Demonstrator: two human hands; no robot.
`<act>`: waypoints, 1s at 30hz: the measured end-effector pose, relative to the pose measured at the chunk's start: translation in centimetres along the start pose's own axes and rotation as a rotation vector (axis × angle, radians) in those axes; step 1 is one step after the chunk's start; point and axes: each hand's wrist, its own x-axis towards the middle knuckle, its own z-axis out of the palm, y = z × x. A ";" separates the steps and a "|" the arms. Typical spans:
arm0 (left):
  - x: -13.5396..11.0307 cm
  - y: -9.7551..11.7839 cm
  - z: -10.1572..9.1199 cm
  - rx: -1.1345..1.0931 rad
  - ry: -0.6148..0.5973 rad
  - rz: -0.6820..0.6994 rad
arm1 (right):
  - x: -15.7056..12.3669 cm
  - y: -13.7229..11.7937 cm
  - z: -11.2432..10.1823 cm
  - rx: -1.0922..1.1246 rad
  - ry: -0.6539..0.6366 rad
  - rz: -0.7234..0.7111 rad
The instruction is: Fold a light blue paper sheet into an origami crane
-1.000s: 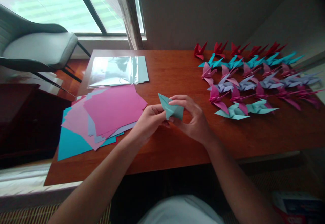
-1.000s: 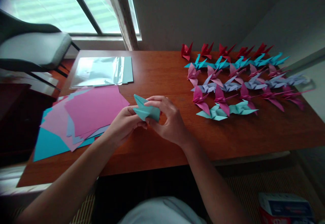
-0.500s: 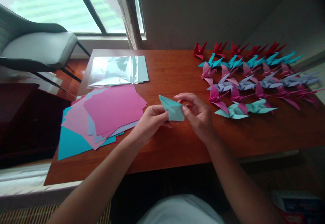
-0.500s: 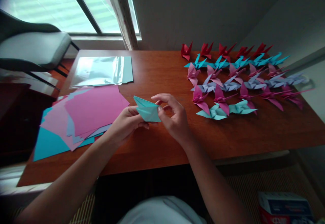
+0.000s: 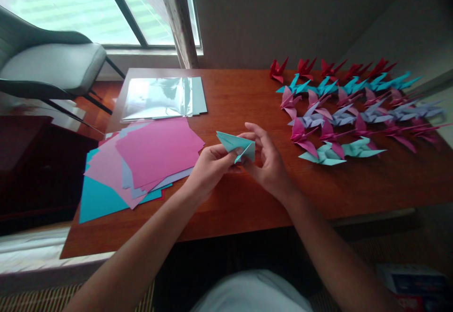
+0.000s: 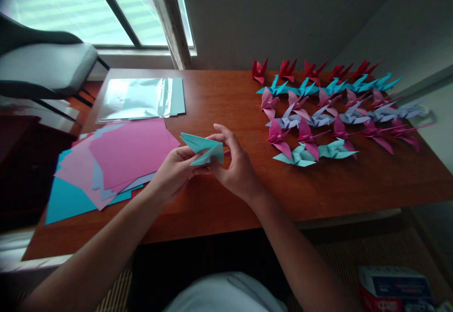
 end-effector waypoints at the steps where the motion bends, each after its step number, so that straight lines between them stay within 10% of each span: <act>1: 0.0 0.0 0.0 -0.008 0.002 0.001 | 0.0 0.1 0.1 -0.019 -0.006 -0.004; 12: 0.2 0.1 -0.1 0.045 0.028 0.057 | 0.0 -0.6 -0.2 -0.005 -0.019 -0.019; 21: -0.1 -0.1 0.0 0.539 0.150 0.336 | 0.6 -0.5 -1.1 0.060 0.078 0.145; 30: 0.4 0.3 -0.1 0.130 0.111 0.209 | 0.8 -0.1 -1.0 0.123 0.086 0.218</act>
